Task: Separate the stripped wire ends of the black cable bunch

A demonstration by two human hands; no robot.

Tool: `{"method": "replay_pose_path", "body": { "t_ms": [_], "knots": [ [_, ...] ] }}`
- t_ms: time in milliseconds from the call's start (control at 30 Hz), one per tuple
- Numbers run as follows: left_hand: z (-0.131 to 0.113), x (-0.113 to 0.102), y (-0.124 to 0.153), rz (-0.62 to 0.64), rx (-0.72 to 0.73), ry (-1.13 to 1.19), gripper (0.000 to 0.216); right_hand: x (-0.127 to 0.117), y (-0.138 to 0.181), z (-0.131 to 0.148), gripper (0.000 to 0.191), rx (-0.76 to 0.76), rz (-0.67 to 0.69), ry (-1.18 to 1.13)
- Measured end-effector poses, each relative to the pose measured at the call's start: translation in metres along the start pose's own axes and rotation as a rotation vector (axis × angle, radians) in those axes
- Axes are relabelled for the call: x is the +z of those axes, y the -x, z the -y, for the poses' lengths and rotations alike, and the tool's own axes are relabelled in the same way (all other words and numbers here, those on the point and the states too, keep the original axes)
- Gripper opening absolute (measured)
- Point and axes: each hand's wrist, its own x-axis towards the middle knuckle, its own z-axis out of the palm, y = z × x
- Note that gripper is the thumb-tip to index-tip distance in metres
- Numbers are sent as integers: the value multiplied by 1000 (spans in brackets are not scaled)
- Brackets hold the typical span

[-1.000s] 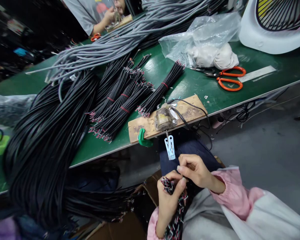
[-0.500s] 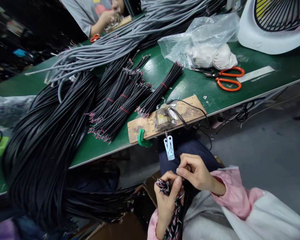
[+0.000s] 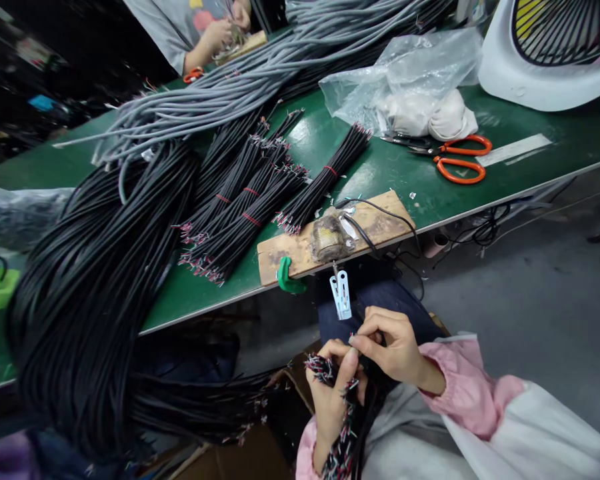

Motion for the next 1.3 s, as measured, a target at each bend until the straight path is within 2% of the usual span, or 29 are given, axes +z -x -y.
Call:
{"method": "replay_pose_path", "body": {
  "t_ms": [267, 367, 500, 600, 833, 1000, 1067, 1133, 1233, 1300],
  "knots": [
    [-5, -1, -2, -32, -16, 56, 29, 3, 2, -2, 20, -19, -5, -70],
    [-6, -2, -1, -35, -23, 62, 26, 2, 0, -3, 10, 36, -11, -93],
    [-6, -2, 1, 13, -53, 40, 28, -1, -2, -3, 11, 81, 136, -140],
    [-6, -2, 1, 33, -65, 23, 28, -3, -3, -1, 18, 82, 157, -102],
    [-4, -1, 0, -9, -23, -51, 29, 4, 3, 5, 27, 58, 30, 48],
    [-4, 3, 4, -58, 3, 5, 28, 6, 7, -2, 20, -99, -147, 222],
    [-5, 5, 5, -83, 17, 35, 25, 2, 4, -5, 20, -87, -202, 227],
    [-6, 5, 4, -74, 21, 51, 22, -3, 0, -5, 20, 1, -149, 128],
    [-7, 3, 2, -5, 1, 87, 21, -7, -5, -2, 15, 135, 95, -105],
    [-7, 1, 0, 31, -11, 99, 23, -6, -5, 2, 14, 158, 169, -161]
  ]
}}
